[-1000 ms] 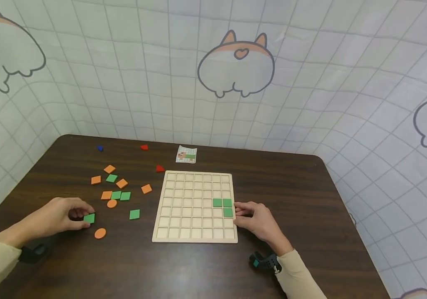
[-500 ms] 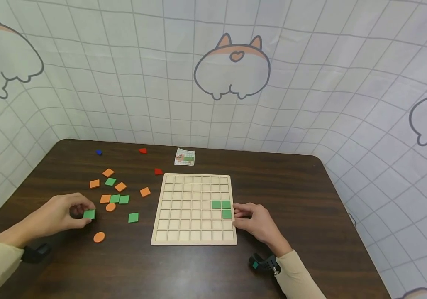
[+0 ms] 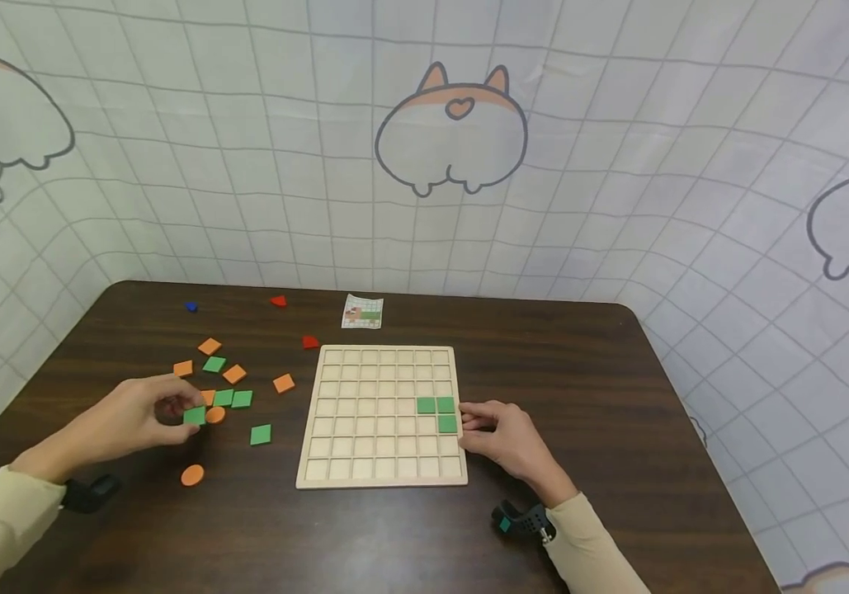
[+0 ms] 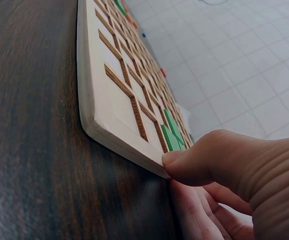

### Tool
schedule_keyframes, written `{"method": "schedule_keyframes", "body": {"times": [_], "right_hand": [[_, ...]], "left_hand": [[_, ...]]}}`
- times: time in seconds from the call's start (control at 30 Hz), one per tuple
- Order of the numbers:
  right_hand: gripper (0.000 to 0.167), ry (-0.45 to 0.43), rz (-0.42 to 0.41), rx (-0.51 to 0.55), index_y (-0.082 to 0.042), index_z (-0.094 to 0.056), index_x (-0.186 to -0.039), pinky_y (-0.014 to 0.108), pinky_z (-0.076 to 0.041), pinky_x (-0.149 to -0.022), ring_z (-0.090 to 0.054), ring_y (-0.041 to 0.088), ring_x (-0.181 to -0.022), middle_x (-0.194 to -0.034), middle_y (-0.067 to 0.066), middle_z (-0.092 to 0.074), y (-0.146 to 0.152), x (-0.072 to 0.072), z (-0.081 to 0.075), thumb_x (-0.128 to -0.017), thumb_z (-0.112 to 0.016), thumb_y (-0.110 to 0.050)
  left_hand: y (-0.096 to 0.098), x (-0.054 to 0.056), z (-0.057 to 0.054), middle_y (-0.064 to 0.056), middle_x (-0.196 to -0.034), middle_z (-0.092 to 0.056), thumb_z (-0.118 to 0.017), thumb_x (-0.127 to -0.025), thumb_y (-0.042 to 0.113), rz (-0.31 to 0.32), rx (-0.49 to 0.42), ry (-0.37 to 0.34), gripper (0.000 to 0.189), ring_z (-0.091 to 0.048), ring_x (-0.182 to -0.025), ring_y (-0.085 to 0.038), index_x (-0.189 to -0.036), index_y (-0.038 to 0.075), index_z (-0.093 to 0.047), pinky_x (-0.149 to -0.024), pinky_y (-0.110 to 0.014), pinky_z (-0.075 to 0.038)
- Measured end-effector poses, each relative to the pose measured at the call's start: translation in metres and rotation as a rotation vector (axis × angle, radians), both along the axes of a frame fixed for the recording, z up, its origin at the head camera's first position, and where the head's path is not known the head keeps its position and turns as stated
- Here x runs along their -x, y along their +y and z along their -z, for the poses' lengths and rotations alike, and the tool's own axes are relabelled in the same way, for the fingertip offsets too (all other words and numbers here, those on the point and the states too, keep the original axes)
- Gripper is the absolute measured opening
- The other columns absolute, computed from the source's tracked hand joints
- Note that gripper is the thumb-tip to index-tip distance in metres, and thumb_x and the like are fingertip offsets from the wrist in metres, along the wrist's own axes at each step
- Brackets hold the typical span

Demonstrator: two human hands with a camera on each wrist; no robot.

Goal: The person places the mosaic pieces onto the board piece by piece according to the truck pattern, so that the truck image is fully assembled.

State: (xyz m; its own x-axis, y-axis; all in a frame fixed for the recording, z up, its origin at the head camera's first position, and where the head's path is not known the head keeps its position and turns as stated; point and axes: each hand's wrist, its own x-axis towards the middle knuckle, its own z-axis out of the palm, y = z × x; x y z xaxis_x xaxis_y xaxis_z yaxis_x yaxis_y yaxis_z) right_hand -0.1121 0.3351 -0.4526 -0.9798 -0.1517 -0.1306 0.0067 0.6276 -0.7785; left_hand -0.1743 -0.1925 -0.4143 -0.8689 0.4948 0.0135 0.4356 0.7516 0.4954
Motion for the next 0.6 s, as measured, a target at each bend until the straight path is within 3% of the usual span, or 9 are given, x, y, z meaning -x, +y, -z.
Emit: {"method": "schedule_keyframes", "body": {"times": [0.23, 0.4, 0.6], "right_hand": [[0.054, 0.001, 0.011, -0.006, -0.009, -0.066, -0.139, 0.024, -0.054, -0.084, -0.071, 0.017, -0.106, -0.116, 0.004, -0.073, -0.001, -0.001, 0.000, -0.089, -0.079, -0.024], [0.054, -0.006, 0.026, 0.005, -0.010, -0.066, -0.139, 0.023, -0.054, -0.084, -0.071, 0.016, -0.106, -0.116, 0.004, -0.073, -0.003, -0.002, 0.000, -0.089, -0.080, -0.024], [0.054, 0.010, 0.023, 0.014, -0.007, -0.067, -0.138, 0.024, -0.054, -0.084, -0.072, 0.017, -0.105, -0.116, 0.007, -0.074, -0.003, -0.001, -0.001, -0.088, -0.080, -0.023]], "left_hand": [[0.025, 0.007, -0.001, 0.011, -0.090, -0.068, -0.082, -0.084, 0.018, 0.066, -0.028, 0.021, 0.020, -0.060, -0.078, 0.000, -0.102, 0.019, -0.073, -0.071, -0.022, -0.053], [0.043, 0.011, -0.002, 0.007, -0.093, -0.069, -0.080, -0.085, 0.017, 0.086, -0.062, -0.016, 0.019, -0.063, -0.082, -0.007, -0.103, 0.018, -0.072, -0.073, -0.021, -0.055], [0.067, 0.016, -0.003, 0.009, -0.095, -0.067, -0.080, -0.086, 0.022, 0.111, -0.042, 0.008, 0.018, -0.061, -0.084, -0.008, -0.102, 0.024, -0.073, -0.076, -0.023, -0.054]]}}
